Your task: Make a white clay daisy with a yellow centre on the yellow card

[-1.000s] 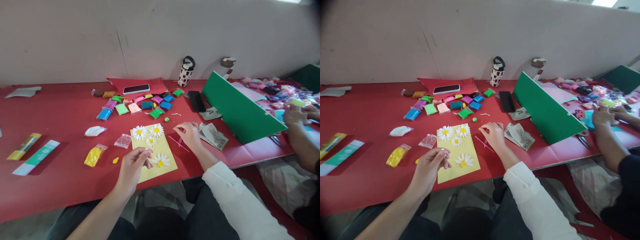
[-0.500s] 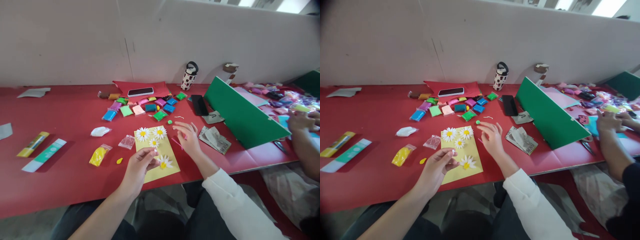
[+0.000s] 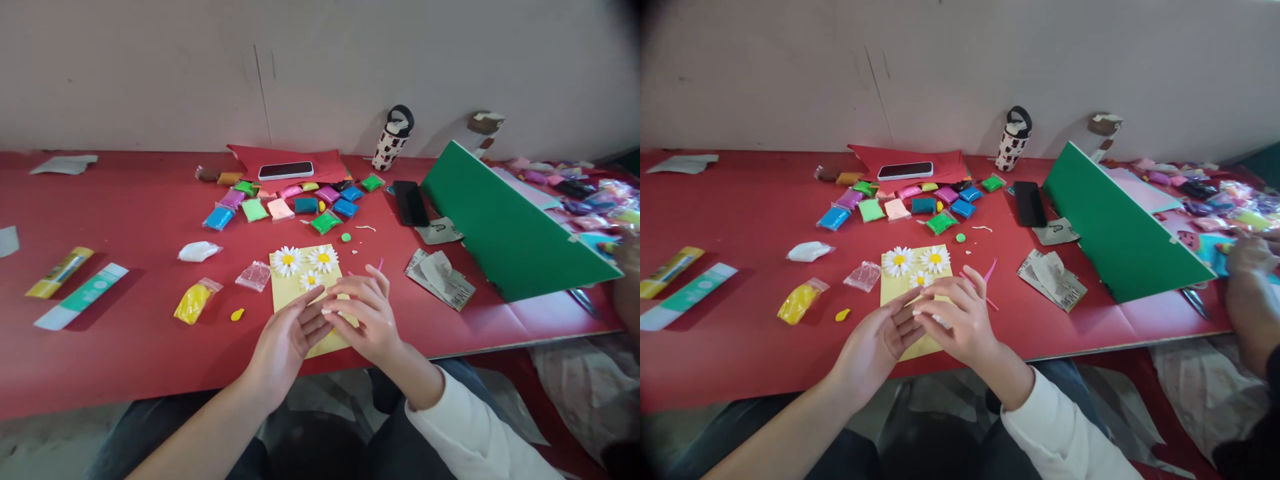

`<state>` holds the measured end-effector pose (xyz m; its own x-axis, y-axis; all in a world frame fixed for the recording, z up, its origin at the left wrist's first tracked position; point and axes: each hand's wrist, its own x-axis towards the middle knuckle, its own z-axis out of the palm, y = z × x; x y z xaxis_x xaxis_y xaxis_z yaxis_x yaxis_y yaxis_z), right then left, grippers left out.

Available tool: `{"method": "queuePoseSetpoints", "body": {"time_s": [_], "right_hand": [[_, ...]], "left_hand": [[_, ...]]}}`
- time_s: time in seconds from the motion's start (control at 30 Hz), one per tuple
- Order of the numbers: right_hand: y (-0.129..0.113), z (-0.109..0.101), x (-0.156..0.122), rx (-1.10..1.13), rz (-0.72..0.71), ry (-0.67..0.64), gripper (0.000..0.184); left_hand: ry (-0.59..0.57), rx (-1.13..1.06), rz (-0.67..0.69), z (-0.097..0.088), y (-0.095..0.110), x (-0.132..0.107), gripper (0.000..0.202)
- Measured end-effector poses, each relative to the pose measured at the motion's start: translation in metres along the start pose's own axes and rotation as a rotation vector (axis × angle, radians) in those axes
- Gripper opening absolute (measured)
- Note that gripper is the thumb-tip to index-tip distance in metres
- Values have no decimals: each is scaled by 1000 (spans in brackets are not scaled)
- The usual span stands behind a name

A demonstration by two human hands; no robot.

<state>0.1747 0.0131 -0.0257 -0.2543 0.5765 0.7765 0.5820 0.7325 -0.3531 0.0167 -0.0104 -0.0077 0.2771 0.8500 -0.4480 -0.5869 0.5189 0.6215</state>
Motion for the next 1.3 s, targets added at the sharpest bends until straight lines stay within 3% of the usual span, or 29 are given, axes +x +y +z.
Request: {"method": "queuePoseSetpoints", "body": {"time_s": [0.13,0.27,0.37,0.47,0.6,0.73,0.97,1.3], "right_hand": [[-15,4,-6,-39,-195,-141,13],[-28,6,-7,14,-356,-307,24],[-33,3,-5,26,-325,-382,37],[-34,-1,-4,-41,-256,-318,35],[-34,-4,-7,46,-374,-332,31],[-32,-3,-12,-79,-210,-307,33],[-32,4,-24,-132,-149,-245,41],[-36,8,-29,-129,-140,-218,36]], "left_hand": [[-57,-195,-120,4,8,1,52],[-59,-266,56,2,14,3,59],[-97,-242,91,0,16,1,61],[-113,-237,65,2,15,-2,60],[-182,-330,78,6,11,-3,67],[-204,-375,41,5,10,-2,70],[-199,-367,80,5,12,-5,68],[-209,-342,72,5,10,-5,74]]}}
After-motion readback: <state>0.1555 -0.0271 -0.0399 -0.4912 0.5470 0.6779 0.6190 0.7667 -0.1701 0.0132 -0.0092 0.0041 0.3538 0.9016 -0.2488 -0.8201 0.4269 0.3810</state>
